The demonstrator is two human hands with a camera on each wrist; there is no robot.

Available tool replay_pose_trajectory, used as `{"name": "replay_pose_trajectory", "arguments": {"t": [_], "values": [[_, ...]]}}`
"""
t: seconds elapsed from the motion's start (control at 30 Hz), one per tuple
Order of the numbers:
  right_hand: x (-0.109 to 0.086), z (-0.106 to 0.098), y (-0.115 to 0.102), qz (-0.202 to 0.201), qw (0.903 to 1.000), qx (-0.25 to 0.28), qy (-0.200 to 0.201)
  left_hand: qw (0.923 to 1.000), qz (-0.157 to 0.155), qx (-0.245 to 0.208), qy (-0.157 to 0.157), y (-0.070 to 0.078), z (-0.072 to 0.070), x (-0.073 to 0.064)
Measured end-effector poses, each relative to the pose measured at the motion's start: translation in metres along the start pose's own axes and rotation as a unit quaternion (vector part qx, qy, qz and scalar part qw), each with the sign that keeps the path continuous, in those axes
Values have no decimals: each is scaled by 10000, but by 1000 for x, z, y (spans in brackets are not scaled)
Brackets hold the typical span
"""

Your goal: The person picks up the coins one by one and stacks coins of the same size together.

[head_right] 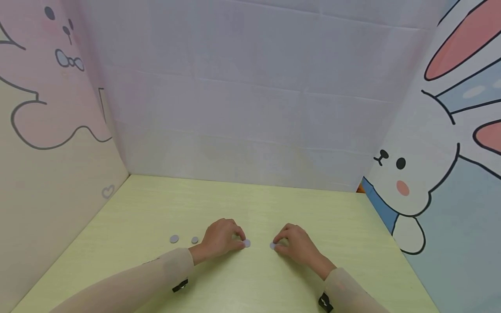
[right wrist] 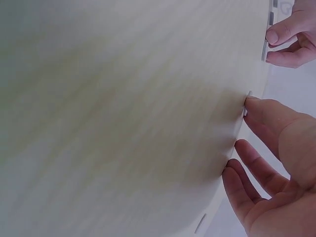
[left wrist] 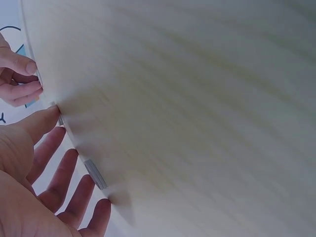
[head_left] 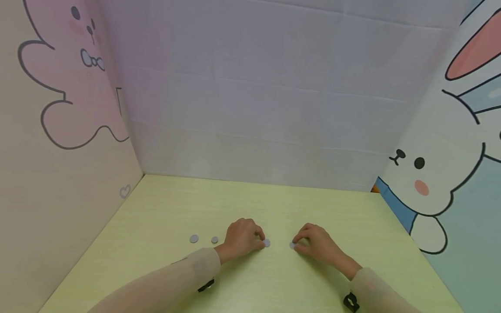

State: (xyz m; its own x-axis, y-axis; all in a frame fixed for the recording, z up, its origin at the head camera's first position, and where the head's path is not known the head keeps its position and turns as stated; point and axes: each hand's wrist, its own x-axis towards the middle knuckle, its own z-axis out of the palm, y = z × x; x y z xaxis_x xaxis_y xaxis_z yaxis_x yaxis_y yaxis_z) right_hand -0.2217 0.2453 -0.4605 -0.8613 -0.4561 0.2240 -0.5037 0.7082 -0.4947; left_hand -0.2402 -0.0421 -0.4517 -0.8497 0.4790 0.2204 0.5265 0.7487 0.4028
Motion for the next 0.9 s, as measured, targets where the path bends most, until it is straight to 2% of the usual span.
{"name": "replay_pose_trajectory", "arguments": {"t": [0.3, 0.43, 0.67, 0.9], "values": [[1, 1, 2, 23, 10000, 51, 39, 9999, -59, 42, -138, 4, 0, 4], [1, 1, 2, 117, 9999, 36, 71, 9996, 0, 180, -219, 14, 5, 9], [-1, 0, 0, 137, 9999, 68, 46, 9985, 107, 357, -397, 41, 15, 20], [-1, 1, 1, 67, 9998, 78, 150, 9974, 162, 569, -416, 57, 34, 26]]}}
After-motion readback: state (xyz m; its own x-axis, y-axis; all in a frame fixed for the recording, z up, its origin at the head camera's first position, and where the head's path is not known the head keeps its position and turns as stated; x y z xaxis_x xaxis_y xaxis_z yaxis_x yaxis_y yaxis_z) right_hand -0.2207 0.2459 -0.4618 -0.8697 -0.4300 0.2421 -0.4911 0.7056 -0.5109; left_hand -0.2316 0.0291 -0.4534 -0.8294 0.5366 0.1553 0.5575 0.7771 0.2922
